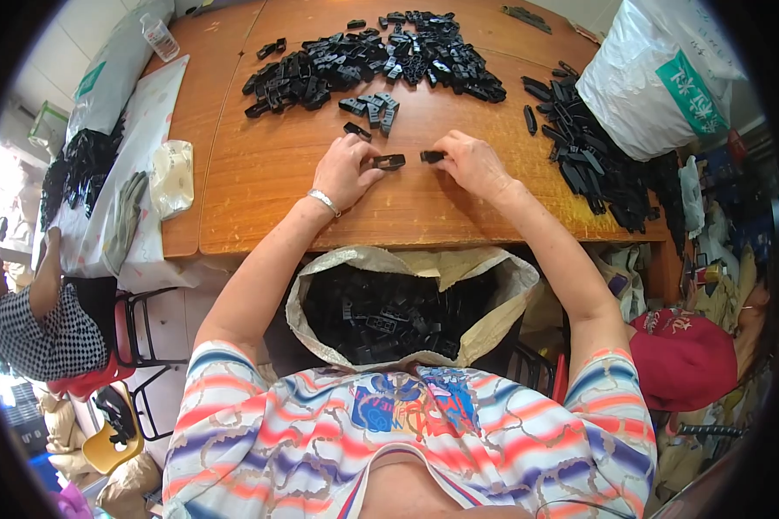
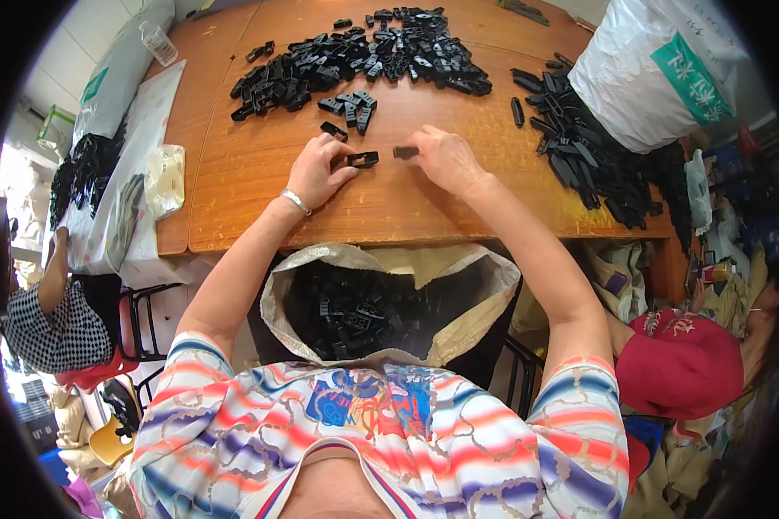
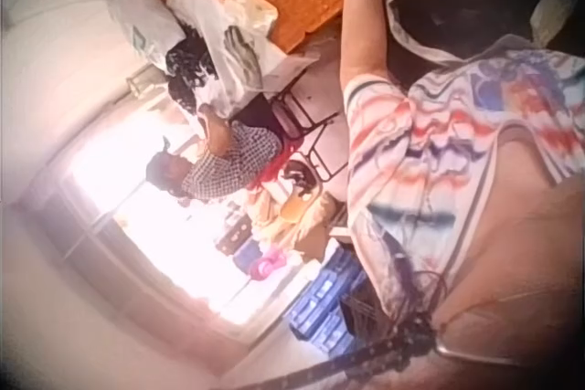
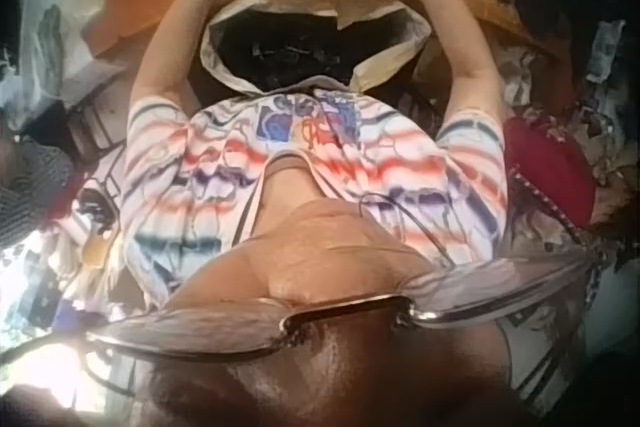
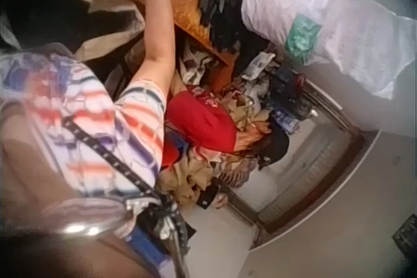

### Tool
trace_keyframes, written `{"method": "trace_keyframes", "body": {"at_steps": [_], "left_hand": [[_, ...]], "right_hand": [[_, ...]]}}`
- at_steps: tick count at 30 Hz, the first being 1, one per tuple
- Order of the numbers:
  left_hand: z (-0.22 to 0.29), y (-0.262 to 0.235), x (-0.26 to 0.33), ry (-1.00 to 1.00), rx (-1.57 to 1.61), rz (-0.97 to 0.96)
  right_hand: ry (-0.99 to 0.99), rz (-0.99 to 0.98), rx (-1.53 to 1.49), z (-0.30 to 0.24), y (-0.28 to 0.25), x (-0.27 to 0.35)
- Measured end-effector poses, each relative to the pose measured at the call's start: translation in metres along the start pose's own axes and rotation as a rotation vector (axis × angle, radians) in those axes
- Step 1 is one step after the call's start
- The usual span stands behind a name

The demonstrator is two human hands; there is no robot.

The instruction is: Assembling small black plastic components by hand at a workbench.

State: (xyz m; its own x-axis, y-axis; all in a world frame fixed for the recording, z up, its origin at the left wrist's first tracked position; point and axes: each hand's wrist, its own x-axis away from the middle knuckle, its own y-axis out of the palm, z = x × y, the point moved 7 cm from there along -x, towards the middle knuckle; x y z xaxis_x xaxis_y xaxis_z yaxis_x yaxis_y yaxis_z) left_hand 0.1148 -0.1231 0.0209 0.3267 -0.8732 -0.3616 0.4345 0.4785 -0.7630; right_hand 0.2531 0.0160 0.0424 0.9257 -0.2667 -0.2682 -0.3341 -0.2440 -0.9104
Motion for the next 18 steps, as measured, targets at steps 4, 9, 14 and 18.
{"method": "trace_keyframes", "body": {"at_steps": [4,9,14,18], "left_hand": [[0.002,0.001,0.000,-0.012,-0.008,-0.023],[-0.003,0.003,0.003,-0.054,-0.003,-0.033],[-0.004,0.005,0.003,-0.065,0.000,-0.042],[-0.011,0.006,-0.003,-0.168,0.108,-0.123]], "right_hand": [[-0.020,0.072,-0.179,-0.028,0.001,-0.008],[-0.061,-0.008,-0.069,-0.052,0.019,-0.025],[-0.048,-0.132,0.043,-0.058,0.026,-0.031],[-0.090,-0.184,0.087,-0.059,0.028,-0.036]]}}
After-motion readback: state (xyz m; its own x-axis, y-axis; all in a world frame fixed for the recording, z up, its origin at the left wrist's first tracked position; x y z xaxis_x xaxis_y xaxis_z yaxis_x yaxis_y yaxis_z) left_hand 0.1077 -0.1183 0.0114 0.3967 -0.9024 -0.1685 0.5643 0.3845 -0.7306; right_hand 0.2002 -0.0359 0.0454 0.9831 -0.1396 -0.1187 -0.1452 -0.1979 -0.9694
